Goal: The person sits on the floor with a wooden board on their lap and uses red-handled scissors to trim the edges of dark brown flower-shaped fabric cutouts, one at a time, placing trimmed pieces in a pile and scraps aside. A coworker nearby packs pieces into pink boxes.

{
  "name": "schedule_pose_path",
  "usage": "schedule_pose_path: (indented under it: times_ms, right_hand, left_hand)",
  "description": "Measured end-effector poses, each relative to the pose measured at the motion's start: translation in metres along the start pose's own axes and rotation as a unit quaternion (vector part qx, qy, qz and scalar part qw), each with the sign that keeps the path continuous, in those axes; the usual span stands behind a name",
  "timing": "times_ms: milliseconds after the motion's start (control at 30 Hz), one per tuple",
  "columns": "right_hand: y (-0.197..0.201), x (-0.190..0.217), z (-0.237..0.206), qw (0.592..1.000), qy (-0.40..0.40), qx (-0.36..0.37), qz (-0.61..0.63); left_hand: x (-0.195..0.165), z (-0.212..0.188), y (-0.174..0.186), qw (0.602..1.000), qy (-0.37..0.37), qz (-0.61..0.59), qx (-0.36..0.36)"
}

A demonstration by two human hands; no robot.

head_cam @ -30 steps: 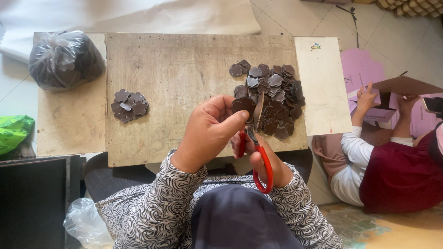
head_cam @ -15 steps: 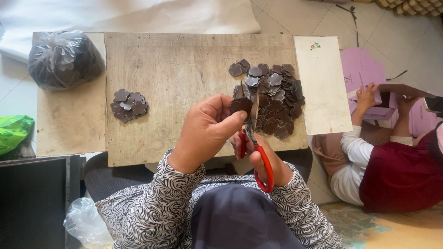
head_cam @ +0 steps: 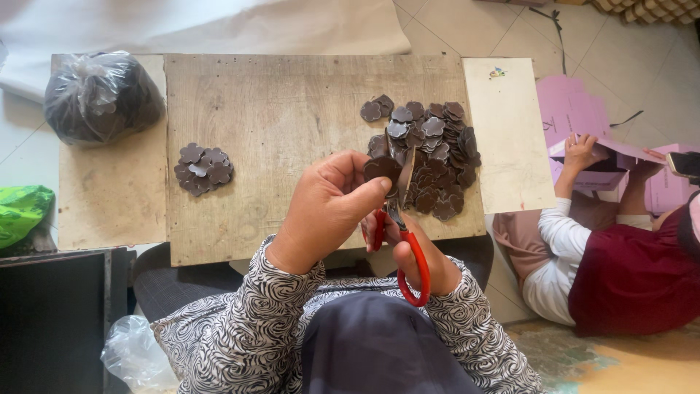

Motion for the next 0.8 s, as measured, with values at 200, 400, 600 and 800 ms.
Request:
schedule_pose_path:
  times_ms: [200,400,600,800]
  right_hand:
    - [-0.002,0.001,-0.001,1.000,-0.001,0.007,0.000]
    - [-0.003,0.004,0.000,1.000,-0.002,0.004,0.005]
    - [-0.001,0.005,-0.001,1.000,-0.006,-0.006,0.015]
    - [0.000,0.005,0.001,1.000,-0.010,-0.004,0.022]
  left_hand:
    - [-0.005,0.000,0.000,1.000,-0.017,0.014,-0.003]
    - [0.006,0.001,0.000,0.999,0.041,0.007,-0.001]
    - [-0.001,0.002,0.000,1.000,-0.009,-0.001,0.003]
    - [-0.001,0.003,-0.001,0.999,-0.021,-0.043,0.004]
Point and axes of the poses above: each hand's wrist, its own z-axis towards the middle knuckle, its own y-axis out of the back of the hand, x = y × z, the point moved 10 cm from there along z, towards the middle knuckle, and after that the axes turned 5 degrees about -x, right-handed, at the moved point
